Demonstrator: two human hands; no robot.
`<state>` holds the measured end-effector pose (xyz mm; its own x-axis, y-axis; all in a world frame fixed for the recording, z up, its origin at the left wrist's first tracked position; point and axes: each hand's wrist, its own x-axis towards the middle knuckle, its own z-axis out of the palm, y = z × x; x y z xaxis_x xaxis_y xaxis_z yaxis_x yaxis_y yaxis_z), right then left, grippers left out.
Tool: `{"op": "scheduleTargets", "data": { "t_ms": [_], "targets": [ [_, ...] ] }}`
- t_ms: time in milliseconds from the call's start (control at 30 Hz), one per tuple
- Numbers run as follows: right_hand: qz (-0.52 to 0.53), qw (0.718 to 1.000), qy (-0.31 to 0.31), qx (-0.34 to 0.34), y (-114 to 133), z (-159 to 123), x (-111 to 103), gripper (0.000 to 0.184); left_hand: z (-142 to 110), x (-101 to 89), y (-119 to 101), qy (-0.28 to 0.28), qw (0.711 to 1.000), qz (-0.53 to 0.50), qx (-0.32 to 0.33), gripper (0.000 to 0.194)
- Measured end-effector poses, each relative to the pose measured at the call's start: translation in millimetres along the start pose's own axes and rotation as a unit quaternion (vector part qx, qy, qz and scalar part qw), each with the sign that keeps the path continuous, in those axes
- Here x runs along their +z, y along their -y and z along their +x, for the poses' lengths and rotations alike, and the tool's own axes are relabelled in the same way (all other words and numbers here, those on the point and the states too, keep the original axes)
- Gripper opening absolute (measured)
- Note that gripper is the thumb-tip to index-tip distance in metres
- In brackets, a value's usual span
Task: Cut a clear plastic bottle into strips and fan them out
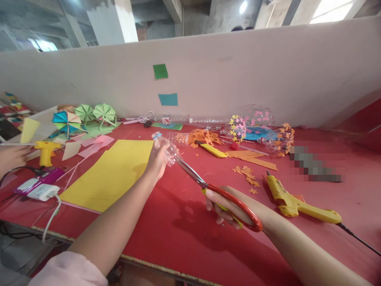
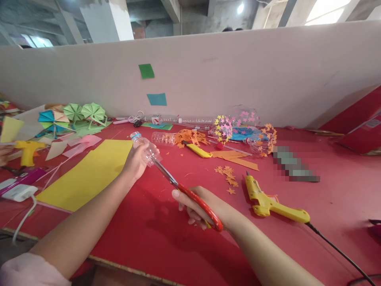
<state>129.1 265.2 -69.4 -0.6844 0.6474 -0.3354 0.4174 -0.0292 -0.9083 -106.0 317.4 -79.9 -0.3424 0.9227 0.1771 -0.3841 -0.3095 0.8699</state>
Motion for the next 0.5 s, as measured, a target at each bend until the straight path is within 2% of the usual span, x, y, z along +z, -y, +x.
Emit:
{"op": "scheduleTargets", "data": {
  "t_ms": [167,500],
  "targets": [
    [0.0,1.0,0.017,-0.003,2.6,-1.2,1.1,0.056,1.3,-3.5,-0.5,0.013,0.999,-0.015,-0.027,0.021],
    [0.054,0.997,0.05,-0.012,10.3,-5.9,3.5,0.056,2.4,-4.8,-6.2,0.029,0.999,0.016,-0.005,0.02]
  ]
}}
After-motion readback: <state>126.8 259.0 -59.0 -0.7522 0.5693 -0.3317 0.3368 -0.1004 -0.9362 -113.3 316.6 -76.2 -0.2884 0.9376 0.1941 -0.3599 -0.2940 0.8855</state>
